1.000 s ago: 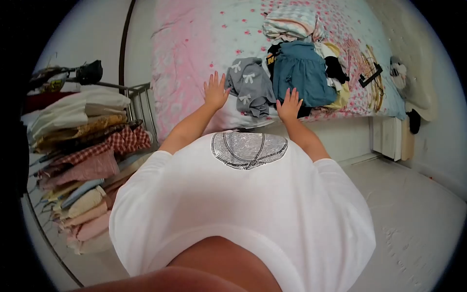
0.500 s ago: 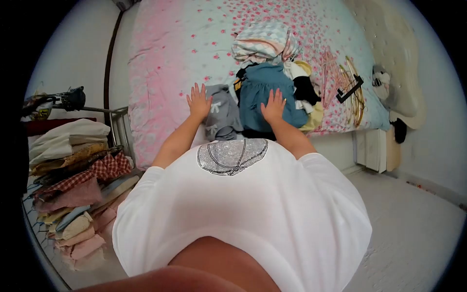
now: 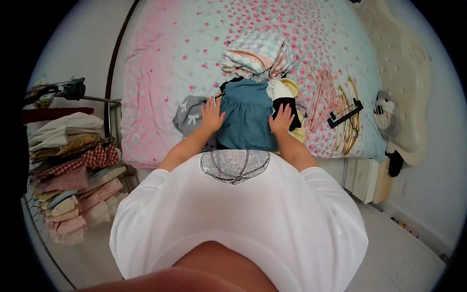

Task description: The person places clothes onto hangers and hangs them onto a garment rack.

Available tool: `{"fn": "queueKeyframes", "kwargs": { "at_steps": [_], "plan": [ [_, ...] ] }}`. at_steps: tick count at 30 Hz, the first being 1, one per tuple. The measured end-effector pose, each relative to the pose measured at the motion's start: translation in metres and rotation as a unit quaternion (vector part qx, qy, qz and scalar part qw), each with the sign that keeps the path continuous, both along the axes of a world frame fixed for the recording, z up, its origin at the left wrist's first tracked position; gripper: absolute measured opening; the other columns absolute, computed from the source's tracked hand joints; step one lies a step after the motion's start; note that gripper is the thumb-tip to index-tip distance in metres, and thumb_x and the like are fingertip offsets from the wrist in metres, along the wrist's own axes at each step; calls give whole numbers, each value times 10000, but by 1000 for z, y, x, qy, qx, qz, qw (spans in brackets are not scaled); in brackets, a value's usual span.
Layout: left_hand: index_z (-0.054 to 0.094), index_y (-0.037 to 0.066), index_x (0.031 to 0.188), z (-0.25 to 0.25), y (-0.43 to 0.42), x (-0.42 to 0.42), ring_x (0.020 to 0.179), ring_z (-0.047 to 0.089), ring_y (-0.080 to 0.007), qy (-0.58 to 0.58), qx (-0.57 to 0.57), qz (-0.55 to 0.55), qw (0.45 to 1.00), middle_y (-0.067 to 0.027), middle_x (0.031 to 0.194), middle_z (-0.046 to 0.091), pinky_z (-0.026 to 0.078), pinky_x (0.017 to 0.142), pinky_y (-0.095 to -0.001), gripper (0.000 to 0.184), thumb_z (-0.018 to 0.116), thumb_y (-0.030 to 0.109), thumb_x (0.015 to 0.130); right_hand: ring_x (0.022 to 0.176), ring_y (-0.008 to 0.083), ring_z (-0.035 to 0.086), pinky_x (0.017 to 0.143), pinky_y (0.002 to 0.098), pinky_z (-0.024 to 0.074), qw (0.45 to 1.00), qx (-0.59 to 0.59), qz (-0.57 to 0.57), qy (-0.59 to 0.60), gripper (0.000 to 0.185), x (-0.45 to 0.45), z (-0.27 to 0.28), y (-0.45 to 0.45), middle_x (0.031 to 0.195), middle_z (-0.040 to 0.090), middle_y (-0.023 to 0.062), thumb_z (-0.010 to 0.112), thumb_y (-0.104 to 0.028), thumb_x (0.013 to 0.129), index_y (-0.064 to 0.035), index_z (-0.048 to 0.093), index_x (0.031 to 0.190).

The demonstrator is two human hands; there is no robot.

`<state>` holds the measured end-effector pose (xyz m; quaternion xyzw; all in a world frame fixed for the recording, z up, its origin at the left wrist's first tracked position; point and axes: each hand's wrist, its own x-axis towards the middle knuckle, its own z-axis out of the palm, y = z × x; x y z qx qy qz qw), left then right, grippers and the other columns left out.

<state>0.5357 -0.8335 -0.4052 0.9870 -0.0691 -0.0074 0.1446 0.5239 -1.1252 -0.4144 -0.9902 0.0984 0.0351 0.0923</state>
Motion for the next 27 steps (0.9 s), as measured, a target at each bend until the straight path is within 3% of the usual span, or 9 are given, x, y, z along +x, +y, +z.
{"fn": "queueKeyframes", "kwargs": {
  "at_steps": [4,11,18,24,27],
  "plan": [
    [240,102,1348,7,13,8,1275,197,-339,-2,8,10,1000,-169,1402,166,158,998,-545,662,519,352,803,1298,321,148,1018,527,140,997,20,-67,-11,783,-4,-6,8,1412,129,168,596,-337,726,-88,198,1353],
    [244,107,1347,-3,31,36,1282,173,-343,3,12,37,999,-176,1400,163,152,991,-562,654,514,359,807,1308,306,123,1033,516,96,999,22,-40,-7,773,4,9,13,1420,105,167,575,-353,744,-88,184,1356],
    [273,121,1334,-3,-2,58,1280,184,-340,-13,0,30,999,-165,1401,165,158,994,-561,628,513,366,808,1296,346,129,1023,525,111,995,83,-54,-32,791,41,12,5,1394,132,226,589,-366,736,-48,193,1343],
    [278,124,1337,-5,-36,87,1275,200,-347,-34,6,7,999,-179,1401,166,169,984,-565,630,517,369,808,1305,329,103,1034,501,89,990,138,-17,4,805,85,28,-1,1402,110,212,597,-365,728,-53,188,1348],
    [276,119,1337,-5,-56,97,1275,195,-349,-45,1,-3,999,-176,1409,138,161,1001,-534,639,527,362,802,1293,330,154,1022,499,132,992,128,-6,4,812,119,2,-15,1392,164,203,611,-387,701,-56,225,1334]
  ]
}}
